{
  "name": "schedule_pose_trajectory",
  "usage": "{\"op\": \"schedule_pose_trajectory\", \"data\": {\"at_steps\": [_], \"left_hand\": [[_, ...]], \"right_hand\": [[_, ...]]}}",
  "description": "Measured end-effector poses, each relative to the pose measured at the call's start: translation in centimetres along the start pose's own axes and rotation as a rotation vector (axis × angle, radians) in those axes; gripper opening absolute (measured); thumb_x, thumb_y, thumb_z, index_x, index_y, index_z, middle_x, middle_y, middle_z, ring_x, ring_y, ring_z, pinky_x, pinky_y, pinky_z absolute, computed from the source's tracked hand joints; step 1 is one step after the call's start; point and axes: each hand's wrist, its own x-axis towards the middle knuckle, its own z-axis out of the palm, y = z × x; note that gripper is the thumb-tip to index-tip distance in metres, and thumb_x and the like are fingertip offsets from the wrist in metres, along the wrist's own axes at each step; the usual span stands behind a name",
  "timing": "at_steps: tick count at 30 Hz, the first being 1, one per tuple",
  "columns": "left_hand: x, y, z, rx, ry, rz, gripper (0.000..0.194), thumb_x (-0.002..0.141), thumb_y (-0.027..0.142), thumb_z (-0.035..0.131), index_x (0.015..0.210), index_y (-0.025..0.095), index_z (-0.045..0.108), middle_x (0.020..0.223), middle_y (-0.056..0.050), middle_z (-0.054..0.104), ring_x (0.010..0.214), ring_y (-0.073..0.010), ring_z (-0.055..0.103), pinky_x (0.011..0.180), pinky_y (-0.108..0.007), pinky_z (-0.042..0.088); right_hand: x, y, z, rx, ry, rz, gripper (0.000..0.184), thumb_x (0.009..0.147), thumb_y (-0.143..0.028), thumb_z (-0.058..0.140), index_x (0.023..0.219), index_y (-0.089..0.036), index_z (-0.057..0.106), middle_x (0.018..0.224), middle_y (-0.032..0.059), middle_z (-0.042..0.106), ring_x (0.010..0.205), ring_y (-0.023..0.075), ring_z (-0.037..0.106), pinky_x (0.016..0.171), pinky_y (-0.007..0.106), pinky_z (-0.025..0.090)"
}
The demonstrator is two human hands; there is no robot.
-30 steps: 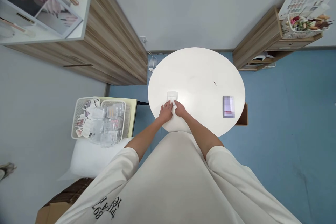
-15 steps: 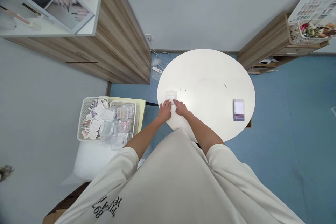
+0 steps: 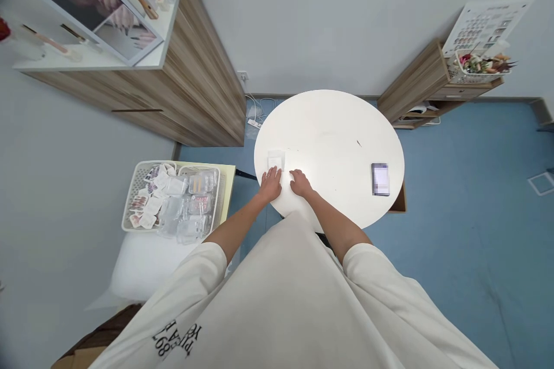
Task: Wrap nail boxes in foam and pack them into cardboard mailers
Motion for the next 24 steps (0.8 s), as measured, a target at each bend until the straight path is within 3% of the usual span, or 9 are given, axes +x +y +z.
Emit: {"op": "schedule_pose_trajectory", "data": {"at_steps": [9,17,20,24], "left_hand": [[-4.2,8.1,0.7,-0.04,0.046,-0.032,0.064,0.101,0.031,0.038,0.162,0.018,0.023,0.168,-0.015,0.023,0.157,-0.0306,0.018,0.126,-0.053,0.017],[-10.1,16.3,4.6,-0.053,0.044,-0.05,0.063,0.102,0.033,0.036,0.162,0.019,0.023,0.169,-0.015,0.023,0.157,-0.0303,0.017,0.127,-0.052,0.016],[-12.7,18.0,5.5,-0.05,0.038,-0.054,0.063,0.102,0.034,0.036,0.161,0.018,0.025,0.168,-0.015,0.023,0.157,-0.0306,0.018,0.126,-0.053,0.016],[-16.2,18.6,5.5,-0.038,0.073,-0.109,0.06,0.102,0.034,0.037,0.159,0.018,0.029,0.168,-0.015,0.026,0.156,-0.0302,0.02,0.126,-0.053,0.018]], "right_hand": [[-7.5,4.9,-2.4,-0.008,0.077,-0.046,0.048,0.094,-0.019,0.047,0.142,-0.018,0.055,0.15,0.0148,0.046,0.138,0.0267,0.047,0.113,0.045,0.042],[-15.8,10.4,-2.9,-0.003,0.093,-0.127,0.045,0.094,-0.02,0.047,0.138,-0.019,0.057,0.147,0.0143,0.05,0.138,0.0265,0.046,0.115,0.046,0.04],[-18.4,11.2,-2.6,0.004,0.087,-0.142,0.045,0.094,-0.02,0.047,0.138,-0.018,0.058,0.147,0.0146,0.05,0.137,0.0267,0.047,0.114,0.046,0.041],[-20.6,10.1,-2.0,-0.004,0.069,-0.185,0.045,0.093,-0.02,0.047,0.136,-0.02,0.059,0.145,0.0135,0.051,0.134,0.0265,0.05,0.112,0.046,0.044]]}}
